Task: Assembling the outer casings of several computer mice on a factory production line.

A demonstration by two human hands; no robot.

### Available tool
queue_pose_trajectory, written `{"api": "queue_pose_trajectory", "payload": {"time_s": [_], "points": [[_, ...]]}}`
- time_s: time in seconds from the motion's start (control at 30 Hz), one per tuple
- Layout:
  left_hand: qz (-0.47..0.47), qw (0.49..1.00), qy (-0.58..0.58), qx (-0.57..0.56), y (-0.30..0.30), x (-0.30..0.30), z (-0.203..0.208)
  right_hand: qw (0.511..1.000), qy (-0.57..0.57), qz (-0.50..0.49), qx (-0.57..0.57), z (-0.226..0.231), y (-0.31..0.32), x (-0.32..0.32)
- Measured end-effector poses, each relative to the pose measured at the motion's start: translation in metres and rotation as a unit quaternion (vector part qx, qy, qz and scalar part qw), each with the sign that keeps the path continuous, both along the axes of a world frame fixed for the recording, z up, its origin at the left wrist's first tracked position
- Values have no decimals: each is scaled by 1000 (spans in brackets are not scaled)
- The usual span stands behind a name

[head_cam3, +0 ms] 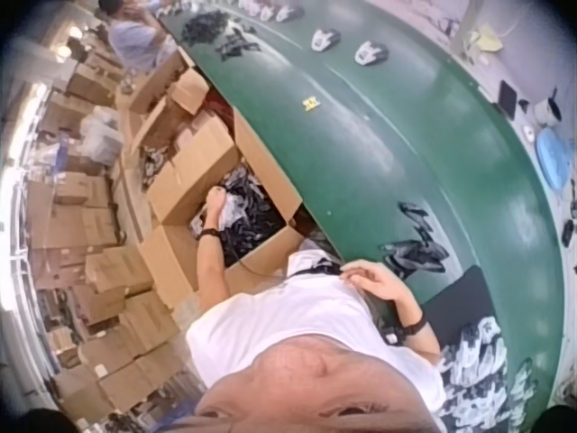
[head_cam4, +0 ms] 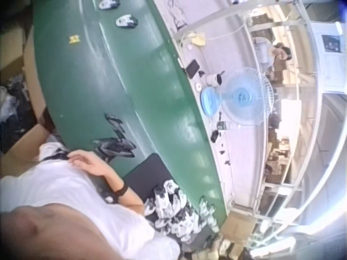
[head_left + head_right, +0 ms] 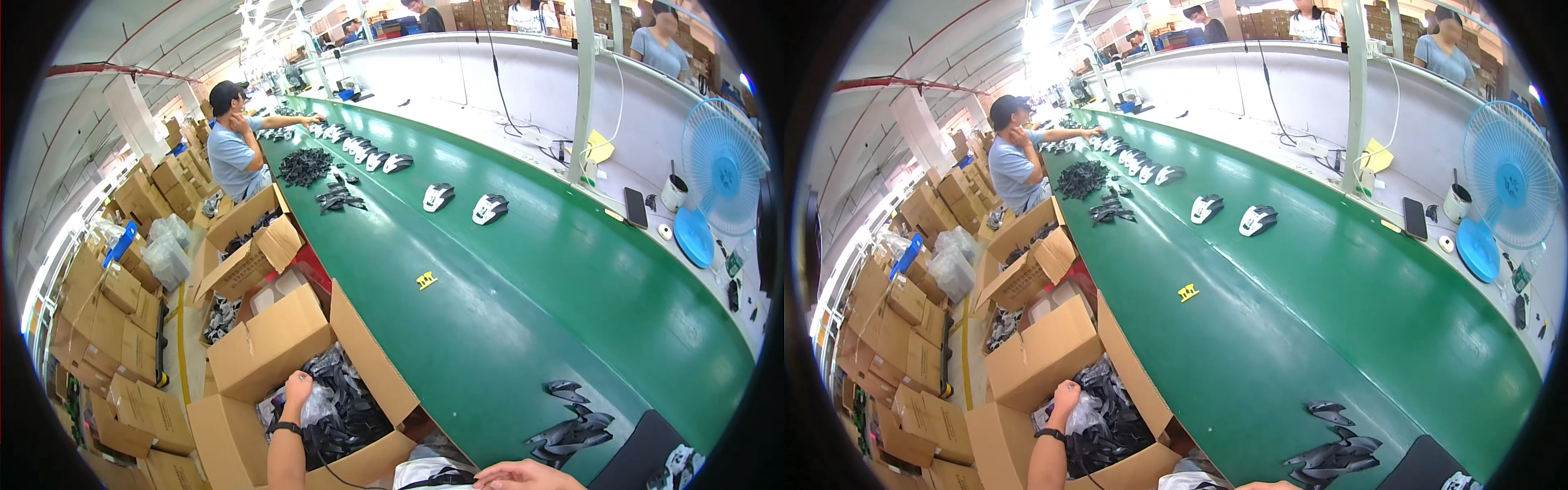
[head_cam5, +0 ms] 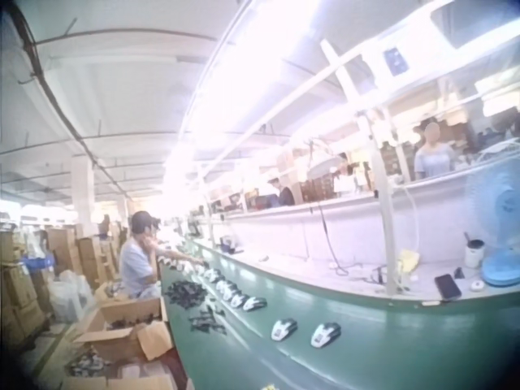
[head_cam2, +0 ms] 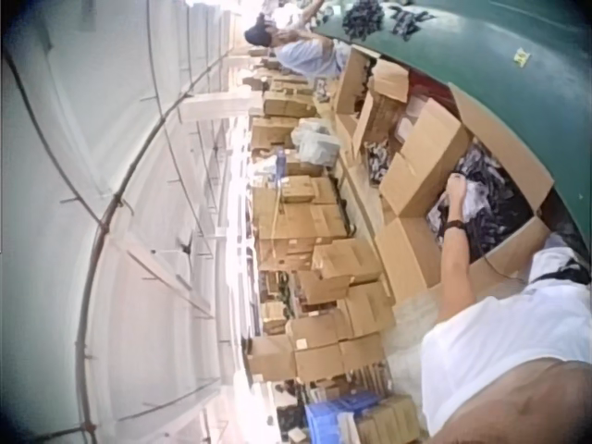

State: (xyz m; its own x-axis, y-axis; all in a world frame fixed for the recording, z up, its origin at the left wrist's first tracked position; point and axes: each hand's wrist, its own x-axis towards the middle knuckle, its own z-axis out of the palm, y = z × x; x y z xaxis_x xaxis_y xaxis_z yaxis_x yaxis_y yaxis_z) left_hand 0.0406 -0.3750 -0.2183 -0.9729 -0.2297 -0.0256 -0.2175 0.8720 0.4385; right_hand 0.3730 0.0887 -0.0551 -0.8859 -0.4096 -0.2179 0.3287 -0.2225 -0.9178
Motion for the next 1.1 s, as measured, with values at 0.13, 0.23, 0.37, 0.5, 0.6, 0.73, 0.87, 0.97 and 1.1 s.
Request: {"api": "queue_pose_trajectory", "payload": {"time_s": [0.13, 0.23, 0.37, 0.5, 0.6, 0.73, 0.87, 0.97, 1.1], "points": [[0, 997, -67, -37, 34, -27, 29, 999, 0, -32, -10, -5, -2, 3], [42, 996, -35, -71, 39, -28, 23, 1000, -4, -7, 15, 2, 2, 0], [-66, 987, -114, -91, 33, -32, -10, 1000, -5, -4, 4, 1, 4, -1], [-72, 987, -93, -113, 39, -25, -27, 1000, -6, -14, -23, -7, 4, -1], [-101, 995, -15, -15, 16, -16, -28, 999, 6, -12, -34, -12, 3, 5], [-116, 956, -19, 270, 45, 7, 45, 999, -6, -20, -41, -9, 2, 8], [-88, 917, -103, 376, 19, 39, 38, 999, -2, -12, -41, -2, 6, 4], [-256, 908, -241, -226, -20, 63, -4, 993, -99, 49, -26, -12, 7, 0], [-101, 985, -134, -43, -13, 67, -16, 999, -36, 21, -28, -12, 4, 0]]}}
